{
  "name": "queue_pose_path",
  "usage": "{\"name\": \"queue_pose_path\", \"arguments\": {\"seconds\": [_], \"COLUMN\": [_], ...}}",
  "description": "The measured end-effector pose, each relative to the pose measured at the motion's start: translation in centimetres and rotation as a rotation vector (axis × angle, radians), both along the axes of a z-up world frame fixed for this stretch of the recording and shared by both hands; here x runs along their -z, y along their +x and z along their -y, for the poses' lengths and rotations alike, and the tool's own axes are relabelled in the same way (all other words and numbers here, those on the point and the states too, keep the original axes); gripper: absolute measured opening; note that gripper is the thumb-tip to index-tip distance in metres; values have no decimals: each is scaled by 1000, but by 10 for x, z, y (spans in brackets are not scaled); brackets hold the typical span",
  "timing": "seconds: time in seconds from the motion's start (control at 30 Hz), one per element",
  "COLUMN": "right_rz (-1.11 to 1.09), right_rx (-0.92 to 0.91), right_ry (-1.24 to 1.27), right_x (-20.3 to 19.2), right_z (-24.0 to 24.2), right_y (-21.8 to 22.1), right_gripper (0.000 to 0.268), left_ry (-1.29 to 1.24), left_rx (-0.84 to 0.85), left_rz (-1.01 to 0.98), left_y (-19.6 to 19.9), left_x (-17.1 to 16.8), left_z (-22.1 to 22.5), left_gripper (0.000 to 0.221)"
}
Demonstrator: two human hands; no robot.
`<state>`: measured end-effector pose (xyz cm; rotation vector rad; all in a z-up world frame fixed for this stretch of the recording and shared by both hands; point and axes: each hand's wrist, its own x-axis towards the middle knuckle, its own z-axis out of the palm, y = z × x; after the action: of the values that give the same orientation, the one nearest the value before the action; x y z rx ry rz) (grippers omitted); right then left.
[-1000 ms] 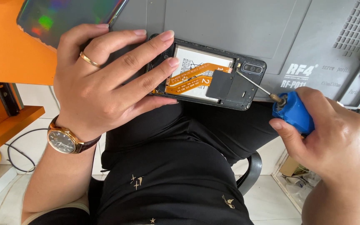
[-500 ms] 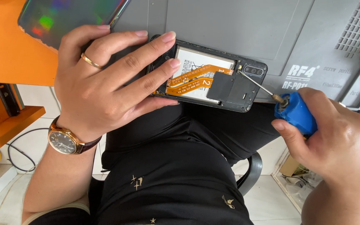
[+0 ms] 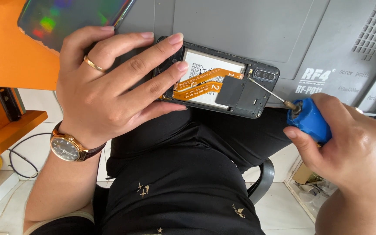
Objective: The person uses a blue electric screwdriver to remove screws from the back of a disassembled smartphone resting on their lap. They then lift the back cover to reveal the internal components and continue unscrewing parts inside the device.
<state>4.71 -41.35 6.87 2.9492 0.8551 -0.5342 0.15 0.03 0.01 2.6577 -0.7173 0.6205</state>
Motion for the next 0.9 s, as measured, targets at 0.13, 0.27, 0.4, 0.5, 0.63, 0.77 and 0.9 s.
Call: {"name": "queue_pose_path", "arguments": {"seconds": [0.13, 0.27, 0.4, 0.5, 0.63, 0.77, 0.9], "right_rz": [-1, 12, 7, 14, 25, 23, 19], "right_rx": [8, -14, 8, 3, 20, 10, -32], "right_ry": [-6, -19, -3, -12, -18, -10, -8], "right_x": [0, 0, 1, 2, 2, 3, 4], "right_z": [0, 0, -2, -2, -4, -3, 0], "right_y": [-1, 0, -1, -1, -2, -1, -1], "right_gripper": [60, 62, 63, 64, 67, 68, 67], "left_ry": [0, 1, -2, -2, -4, 1, 0], "left_rx": [1, -1, -1, -4, 1, -2, 0], "left_rz": [-1, -5, 3, 4, 0, -3, 9], "left_y": [0, 0, -1, 0, -1, -1, -1], "left_x": [0, 1, 1, 1, 1, 1, 2], "left_z": [0, 0, 1, 1, 0, 1, 1], "left_gripper": [54, 53, 53, 54, 53, 53, 54]}}
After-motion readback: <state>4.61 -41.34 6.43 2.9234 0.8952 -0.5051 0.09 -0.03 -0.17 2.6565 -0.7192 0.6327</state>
